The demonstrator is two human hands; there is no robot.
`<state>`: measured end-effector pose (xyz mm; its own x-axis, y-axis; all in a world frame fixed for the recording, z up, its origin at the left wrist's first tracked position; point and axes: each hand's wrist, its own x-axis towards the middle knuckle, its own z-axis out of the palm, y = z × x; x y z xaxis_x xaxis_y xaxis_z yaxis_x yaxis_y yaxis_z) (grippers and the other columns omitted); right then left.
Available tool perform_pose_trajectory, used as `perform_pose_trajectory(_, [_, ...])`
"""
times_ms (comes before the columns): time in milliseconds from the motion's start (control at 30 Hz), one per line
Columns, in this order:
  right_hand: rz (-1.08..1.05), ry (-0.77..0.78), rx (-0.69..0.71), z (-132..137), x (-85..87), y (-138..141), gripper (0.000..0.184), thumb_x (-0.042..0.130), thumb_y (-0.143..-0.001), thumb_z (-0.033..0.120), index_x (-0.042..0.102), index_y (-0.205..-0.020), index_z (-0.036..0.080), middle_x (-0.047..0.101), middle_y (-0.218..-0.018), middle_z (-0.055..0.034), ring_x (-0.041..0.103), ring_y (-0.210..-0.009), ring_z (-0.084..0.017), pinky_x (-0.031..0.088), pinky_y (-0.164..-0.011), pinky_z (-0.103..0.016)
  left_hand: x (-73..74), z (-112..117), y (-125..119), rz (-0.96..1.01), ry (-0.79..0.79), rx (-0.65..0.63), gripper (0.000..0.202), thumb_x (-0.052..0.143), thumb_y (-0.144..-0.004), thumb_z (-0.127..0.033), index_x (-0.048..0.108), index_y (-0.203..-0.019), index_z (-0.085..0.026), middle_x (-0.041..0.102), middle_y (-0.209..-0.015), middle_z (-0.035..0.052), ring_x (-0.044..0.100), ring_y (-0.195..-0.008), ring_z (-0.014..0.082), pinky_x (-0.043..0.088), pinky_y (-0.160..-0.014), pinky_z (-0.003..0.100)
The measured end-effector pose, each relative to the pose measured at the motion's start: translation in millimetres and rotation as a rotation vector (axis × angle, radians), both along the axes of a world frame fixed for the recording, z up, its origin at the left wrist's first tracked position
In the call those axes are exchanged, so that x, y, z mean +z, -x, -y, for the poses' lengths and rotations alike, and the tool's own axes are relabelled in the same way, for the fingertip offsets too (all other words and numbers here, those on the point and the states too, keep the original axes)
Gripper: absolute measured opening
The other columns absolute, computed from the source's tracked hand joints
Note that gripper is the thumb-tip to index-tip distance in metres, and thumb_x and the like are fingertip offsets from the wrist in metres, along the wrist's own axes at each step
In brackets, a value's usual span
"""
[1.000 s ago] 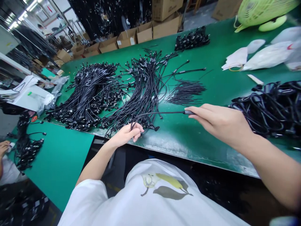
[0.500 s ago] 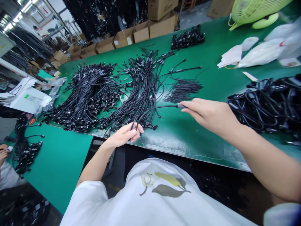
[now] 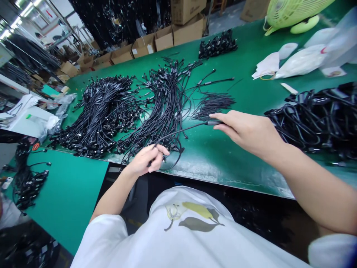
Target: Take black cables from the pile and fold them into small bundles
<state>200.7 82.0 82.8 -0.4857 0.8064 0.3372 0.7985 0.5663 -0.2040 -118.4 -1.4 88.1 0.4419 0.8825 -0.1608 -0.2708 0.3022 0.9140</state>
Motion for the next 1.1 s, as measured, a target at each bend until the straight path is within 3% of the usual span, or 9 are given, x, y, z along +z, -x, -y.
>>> perform_pose_trajectory(167, [-0.035,0.016,0.104,-1.5,-9.8,-2.3,0.048,0.026,-0.101,0.037,0.063,-0.121,0.016,0.068,-0.101,-0.0104,0.063,-0.087,-0.023,0.042,-0.073,-0.030,23.2,-6.2,13.6,0.317,-0.019,0.431,0.029,0.047,-0.098,-0.040,0.062,-0.117,-0.025,0.039,-0.051,-0.0109,0.019,-0.029,-0.0003,0.021,-0.034,0.012])
perform_pose_trajectory(333, [0.188,0.036,0.383,40.8,-7.6,30.6,0.034,0.037,-0.097,0.024,0.068,-0.087,0.018,0.066,-0.071,-0.0050,0.056,-0.061,-0.017,0.031,-0.059,-0.029,7.5,-11.9,-6.8,-0.001,-0.136,0.349,0.049,0.058,-0.089,-0.052,0.056,-0.131,-0.025,0.066,-0.076,0.0000,0.056,-0.055,0.0079,0.039,-0.047,0.018])
perform_pose_trajectory(433, [0.154,0.208,0.633,59.3,3.8,50.1,0.031,0.040,-0.096,0.022,0.062,-0.074,0.018,0.063,-0.066,-0.0026,0.053,-0.057,-0.014,0.029,-0.057,-0.027,-8.8,-4.7,-28.6,-0.299,-0.305,0.216,0.044,0.053,-0.091,-0.052,0.064,-0.116,-0.017,0.071,-0.100,0.0096,0.065,-0.092,0.0184,0.049,-0.077,0.027])
perform_pose_trajectory(500, [-0.002,0.255,0.597,56.7,9.9,56.8,0.031,0.041,-0.096,0.025,0.061,-0.073,0.018,0.062,-0.065,-0.0020,0.052,-0.057,-0.013,0.028,-0.056,-0.026,-14.5,3.8,-39.4,-0.451,-0.372,0.017,0.039,0.050,-0.093,-0.049,0.067,-0.102,-0.016,0.071,-0.097,0.0097,0.064,-0.096,0.0199,0.046,-0.088,0.031])
perform_pose_trajectory(600, [-0.400,0.277,0.416,40.4,6.5,62.8,0.024,0.051,-0.094,0.035,0.061,-0.081,0.018,0.061,-0.072,-0.0022,0.053,-0.064,-0.013,0.036,-0.061,-0.025,-16.0,12.8,-46.1,-0.358,-0.286,-0.152,0.035,0.051,-0.093,-0.049,0.063,-0.089,-0.016,0.059,-0.062,0.0002,0.056,-0.061,0.0131,0.047,-0.068,0.028])
perform_pose_trajectory(700, [-0.805,0.420,0.350,32.2,-12.4,76.7,0.042,0.068,-0.080,0.051,0.059,-0.104,0.018,0.061,-0.094,-0.0054,0.057,-0.084,-0.017,0.046,-0.074,-0.029,-14.6,11.4,-46.4,0.028,-0.145,-0.068,0.034,0.057,-0.090,-0.049,0.055,-0.079,-0.017,0.031,-0.045,-0.0105,0.030,-0.037,0.0067,0.036,-0.046,0.022])
perform_pose_trajectory(767, [-0.966,0.687,0.388,35.8,-26.4,90.5,0.045,0.067,-0.078,0.059,0.058,-0.095,0.018,0.059,-0.085,-0.0035,0.056,-0.079,-0.016,0.047,-0.071,-0.030,-15.5,7.8,-47.6,0.179,-0.062,-0.037,0.035,0.059,-0.088,-0.049,0.054,-0.074,-0.017,0.026,-0.044,-0.0115,0.026,-0.034,0.0058,0.033,-0.042,0.021])
perform_pose_trajectory(933, [-1.483,1.075,0.223,44.7,-36.2,113.9,0.045,0.062,-0.084,0.057,0.048,-0.070,0.017,0.032,-0.058,0.0067,0.026,-0.049,-0.005,0.026,-0.044,-0.019,-33.1,9.8,-61.4,0.081,0.064,0.172,0.047,0.057,-0.085,-0.061,0.059,-0.077,-0.015,0.053,-0.063,-0.0003,0.061,-0.072,0.0150,0.048,-0.075,0.028])
perform_pose_trajectory(1100, [-1.741,1.327,0.243,39.9,-22.8,115.1,0.041,0.075,-0.077,0.049,0.048,-0.071,0.017,0.036,-0.064,0.0051,0.033,-0.052,-0.005,0.034,-0.044,-0.017,-50.7,19.6,-68.9,0.087,-0.020,0.426,0.037,0.054,-0.089,-0.056,0.052,-0.086,-0.019,0.039,-0.052,-0.0090,0.049,-0.054,0.0104,0.046,-0.081,0.033])
